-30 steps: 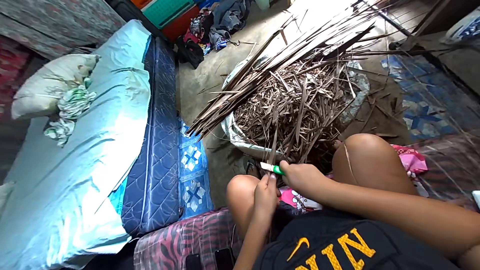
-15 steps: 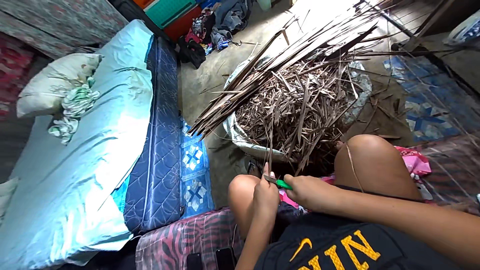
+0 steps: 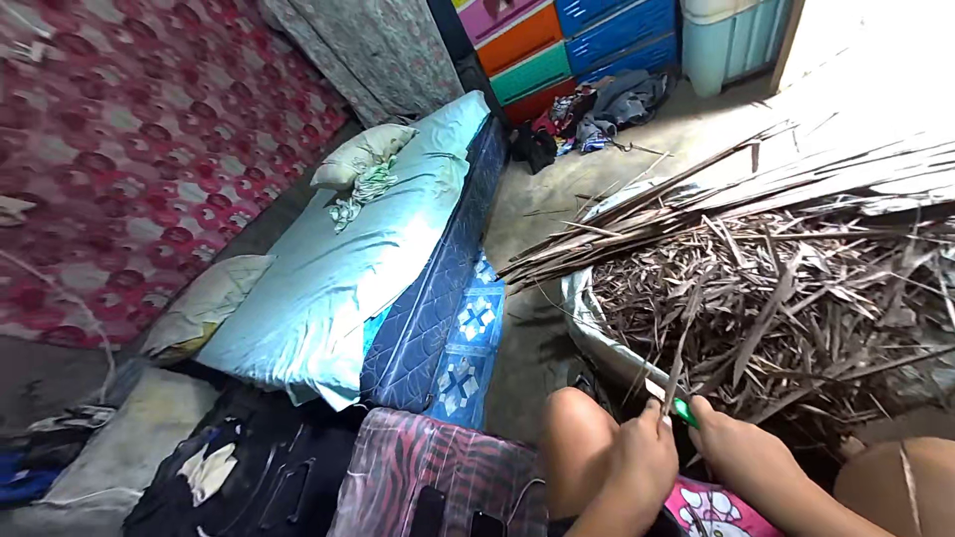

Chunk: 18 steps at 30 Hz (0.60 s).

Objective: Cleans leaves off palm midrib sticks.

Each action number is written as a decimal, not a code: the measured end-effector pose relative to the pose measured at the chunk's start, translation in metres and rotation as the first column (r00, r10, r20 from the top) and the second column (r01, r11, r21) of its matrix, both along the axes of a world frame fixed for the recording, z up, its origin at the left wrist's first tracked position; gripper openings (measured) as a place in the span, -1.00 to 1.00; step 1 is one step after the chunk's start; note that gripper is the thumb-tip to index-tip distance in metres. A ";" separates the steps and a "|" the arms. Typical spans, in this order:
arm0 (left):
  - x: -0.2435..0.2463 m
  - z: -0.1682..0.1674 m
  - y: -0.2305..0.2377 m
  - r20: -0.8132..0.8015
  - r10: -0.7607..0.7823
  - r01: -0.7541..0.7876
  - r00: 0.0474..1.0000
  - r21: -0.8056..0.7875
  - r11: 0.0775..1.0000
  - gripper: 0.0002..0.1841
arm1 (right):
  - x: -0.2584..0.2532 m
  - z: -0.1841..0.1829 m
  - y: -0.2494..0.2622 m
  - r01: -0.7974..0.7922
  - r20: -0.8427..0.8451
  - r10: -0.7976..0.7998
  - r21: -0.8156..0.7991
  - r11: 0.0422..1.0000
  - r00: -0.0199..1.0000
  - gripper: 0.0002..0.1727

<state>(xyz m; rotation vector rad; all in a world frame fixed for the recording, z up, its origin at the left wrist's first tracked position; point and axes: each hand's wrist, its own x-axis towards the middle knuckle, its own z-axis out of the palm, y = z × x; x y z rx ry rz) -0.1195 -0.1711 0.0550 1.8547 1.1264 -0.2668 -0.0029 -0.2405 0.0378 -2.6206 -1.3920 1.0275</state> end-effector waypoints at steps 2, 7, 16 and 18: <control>-0.001 0.002 0.000 0.022 -0.006 0.006 1.000 -0.007 1.000 -0.45 | 0.015 -0.008 0.007 0.043 0.041 -0.044 0.027 0.999 0.998 -0.64; -0.008 0.003 -0.004 0.056 -0.010 0.011 0.998 -0.031 0.999 -0.45 | 0.108 -0.025 0.024 0.333 0.055 -0.337 0.078 0.940 0.940 -0.58; -0.019 -0.003 0.002 0.206 0.193 -0.172 0.959 -0.112 0.979 -0.45 | 0.049 0.047 -0.002 0.064 -0.277 -0.041 0.073 0.995 0.960 -0.55; -0.020 -0.004 0.002 0.252 0.242 -0.212 0.937 -0.140 0.967 -0.47 | 0.030 0.041 -0.008 -0.022 -0.321 0.048 0.085 0.996 0.946 -0.58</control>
